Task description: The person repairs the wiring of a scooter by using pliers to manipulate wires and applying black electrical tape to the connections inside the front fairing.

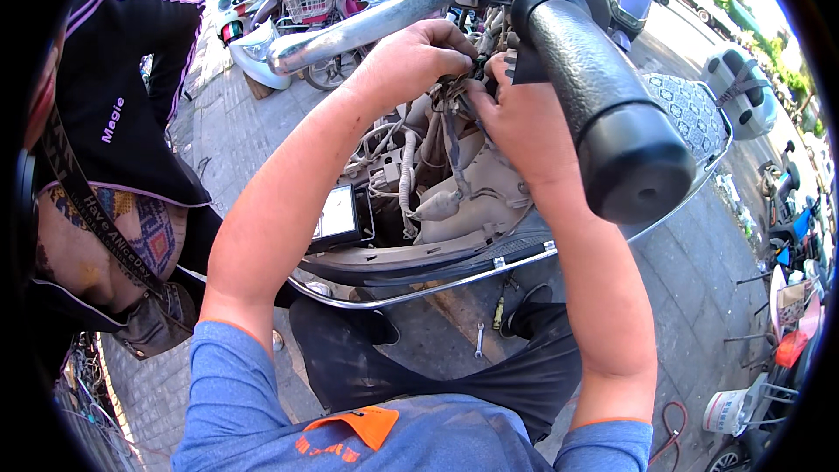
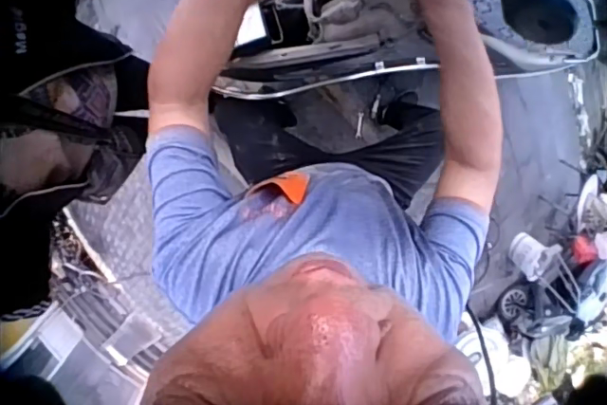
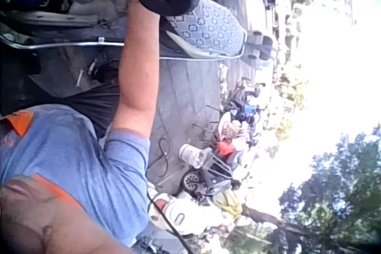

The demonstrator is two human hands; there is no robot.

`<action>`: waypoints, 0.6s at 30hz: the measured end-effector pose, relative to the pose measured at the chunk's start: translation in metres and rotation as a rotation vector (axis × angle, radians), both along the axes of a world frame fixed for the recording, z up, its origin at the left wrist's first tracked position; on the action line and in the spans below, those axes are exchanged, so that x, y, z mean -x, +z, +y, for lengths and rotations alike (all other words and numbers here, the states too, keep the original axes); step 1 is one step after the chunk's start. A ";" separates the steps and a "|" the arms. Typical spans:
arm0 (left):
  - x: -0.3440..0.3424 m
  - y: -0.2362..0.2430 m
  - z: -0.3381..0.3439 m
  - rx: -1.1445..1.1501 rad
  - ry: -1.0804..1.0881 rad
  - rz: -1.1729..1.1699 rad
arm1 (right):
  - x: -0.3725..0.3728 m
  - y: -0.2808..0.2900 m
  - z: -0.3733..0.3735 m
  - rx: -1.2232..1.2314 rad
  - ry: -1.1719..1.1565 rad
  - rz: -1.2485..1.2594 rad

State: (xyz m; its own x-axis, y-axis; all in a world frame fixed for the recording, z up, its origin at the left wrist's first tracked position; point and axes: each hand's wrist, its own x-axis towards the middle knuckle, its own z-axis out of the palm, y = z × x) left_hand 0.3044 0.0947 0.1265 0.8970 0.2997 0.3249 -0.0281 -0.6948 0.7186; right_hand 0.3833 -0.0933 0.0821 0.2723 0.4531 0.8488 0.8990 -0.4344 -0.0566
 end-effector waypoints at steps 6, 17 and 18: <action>-0.005 0.006 -0.005 -0.285 -0.008 0.042 | -0.004 -0.006 0.006 0.011 -0.187 -0.148; -0.017 -0.001 0.030 -0.757 -0.316 -0.176 | -0.009 -0.020 0.011 -0.139 0.135 0.073; -0.020 0.004 0.029 -0.759 -0.331 -0.205 | -0.013 -0.023 0.009 -0.141 0.146 0.078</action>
